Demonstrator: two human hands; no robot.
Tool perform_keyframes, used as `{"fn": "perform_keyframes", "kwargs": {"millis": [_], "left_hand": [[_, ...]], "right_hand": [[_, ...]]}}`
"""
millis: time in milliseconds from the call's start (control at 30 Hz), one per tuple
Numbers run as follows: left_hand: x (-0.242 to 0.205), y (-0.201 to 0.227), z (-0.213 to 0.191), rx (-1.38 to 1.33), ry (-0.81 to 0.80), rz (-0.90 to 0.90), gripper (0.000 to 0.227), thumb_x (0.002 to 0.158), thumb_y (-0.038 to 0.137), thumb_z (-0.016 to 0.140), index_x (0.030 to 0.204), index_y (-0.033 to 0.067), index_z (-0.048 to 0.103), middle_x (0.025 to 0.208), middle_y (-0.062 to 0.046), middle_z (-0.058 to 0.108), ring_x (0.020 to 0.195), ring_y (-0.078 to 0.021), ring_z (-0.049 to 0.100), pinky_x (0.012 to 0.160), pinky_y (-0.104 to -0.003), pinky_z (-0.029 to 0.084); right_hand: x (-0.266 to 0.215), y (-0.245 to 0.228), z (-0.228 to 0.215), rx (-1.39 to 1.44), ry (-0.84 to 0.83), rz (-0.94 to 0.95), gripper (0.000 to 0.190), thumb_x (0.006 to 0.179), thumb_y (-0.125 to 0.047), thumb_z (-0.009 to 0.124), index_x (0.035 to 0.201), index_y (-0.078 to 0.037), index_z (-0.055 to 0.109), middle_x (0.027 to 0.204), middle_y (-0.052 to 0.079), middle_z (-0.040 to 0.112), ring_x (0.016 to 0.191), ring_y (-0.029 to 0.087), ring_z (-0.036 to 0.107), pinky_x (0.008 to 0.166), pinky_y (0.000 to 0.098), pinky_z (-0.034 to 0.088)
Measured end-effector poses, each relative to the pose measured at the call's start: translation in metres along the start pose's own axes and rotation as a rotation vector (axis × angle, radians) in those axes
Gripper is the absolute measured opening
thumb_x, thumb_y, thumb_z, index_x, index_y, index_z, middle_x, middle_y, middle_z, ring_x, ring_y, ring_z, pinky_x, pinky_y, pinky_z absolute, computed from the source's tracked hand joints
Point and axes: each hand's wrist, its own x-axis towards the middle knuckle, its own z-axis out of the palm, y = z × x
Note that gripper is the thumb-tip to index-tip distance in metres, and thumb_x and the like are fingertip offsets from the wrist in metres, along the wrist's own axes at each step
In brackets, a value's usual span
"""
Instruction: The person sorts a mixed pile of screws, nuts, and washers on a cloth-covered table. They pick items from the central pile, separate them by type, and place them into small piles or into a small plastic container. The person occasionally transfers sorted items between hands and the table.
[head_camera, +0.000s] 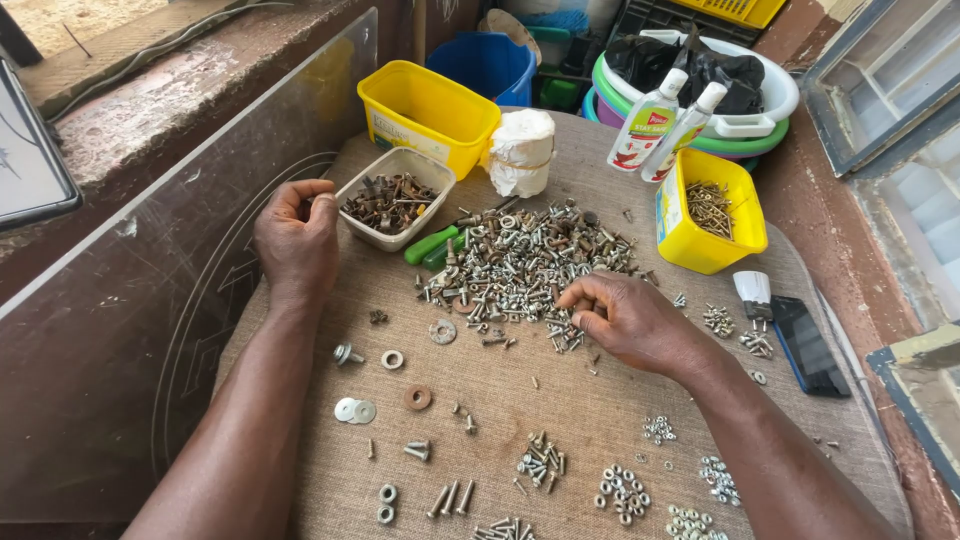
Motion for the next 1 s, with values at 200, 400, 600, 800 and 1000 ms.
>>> {"fn": "perform_keyframes", "kwargs": {"millis": [200,400,600,800,1000], "left_hand": [[0.001,-0.002,-0.001,-0.004,-0.014,0.001,0.020,0.095,0.011,0.071,0.110,0.0157,0.083,0.073,-0.001,0.065,0.066,-0.0072,0.054,0.058,-0.026,0.046],[-0.001,0.000,0.000,-0.027,-0.018,0.010,0.020,0.096,0.008,0.070,0.111,0.0126,0.082,0.076,-0.002,0.065,0.068,-0.0067,0.053,0.060,-0.025,0.046],[0.001,-0.002,0.000,-0.009,-0.018,0.017,0.020,0.096,0.008,0.070,0.111,0.0127,0.082,0.073,-0.002,0.064,0.066,-0.0073,0.052,0.058,-0.026,0.045],[-0.004,0.006,-0.002,-0.013,-0.026,0.011,0.020,0.097,0.007,0.069,0.112,0.0114,0.082,0.075,-0.003,0.064,0.067,-0.0073,0.053,0.059,-0.026,0.046],[-0.004,0.006,-0.002,-0.002,-0.024,0.024,0.020,0.097,0.007,0.070,0.112,0.0118,0.082,0.069,-0.002,0.060,0.066,-0.0079,0.050,0.059,-0.026,0.044]], "right_hand": [[-0.002,0.006,0.000,0.011,0.059,-0.009,0.021,0.098,-0.008,0.069,0.117,-0.009,0.078,0.092,0.011,0.073,0.075,0.021,0.067,0.066,0.0368,0.056],[-0.004,-0.002,-0.004,-0.004,0.031,0.012,0.019,0.100,-0.006,0.065,0.112,-0.008,0.080,0.094,0.013,0.074,0.077,0.022,0.068,0.068,0.0360,0.057],[-0.003,0.011,-0.002,0.103,0.044,0.012,0.016,0.101,-0.007,0.066,0.109,-0.006,0.080,0.091,0.013,0.073,0.080,0.024,0.069,0.071,0.0383,0.057],[-0.011,0.031,0.003,0.260,0.071,0.102,0.014,0.100,-0.008,0.068,0.109,-0.004,0.079,0.088,0.012,0.075,0.081,0.021,0.071,0.073,0.0380,0.059],[-0.008,0.018,0.001,0.062,0.256,0.097,0.017,0.098,-0.009,0.072,0.114,-0.007,0.078,0.083,0.009,0.075,0.069,0.017,0.065,0.061,0.0315,0.055]]}}
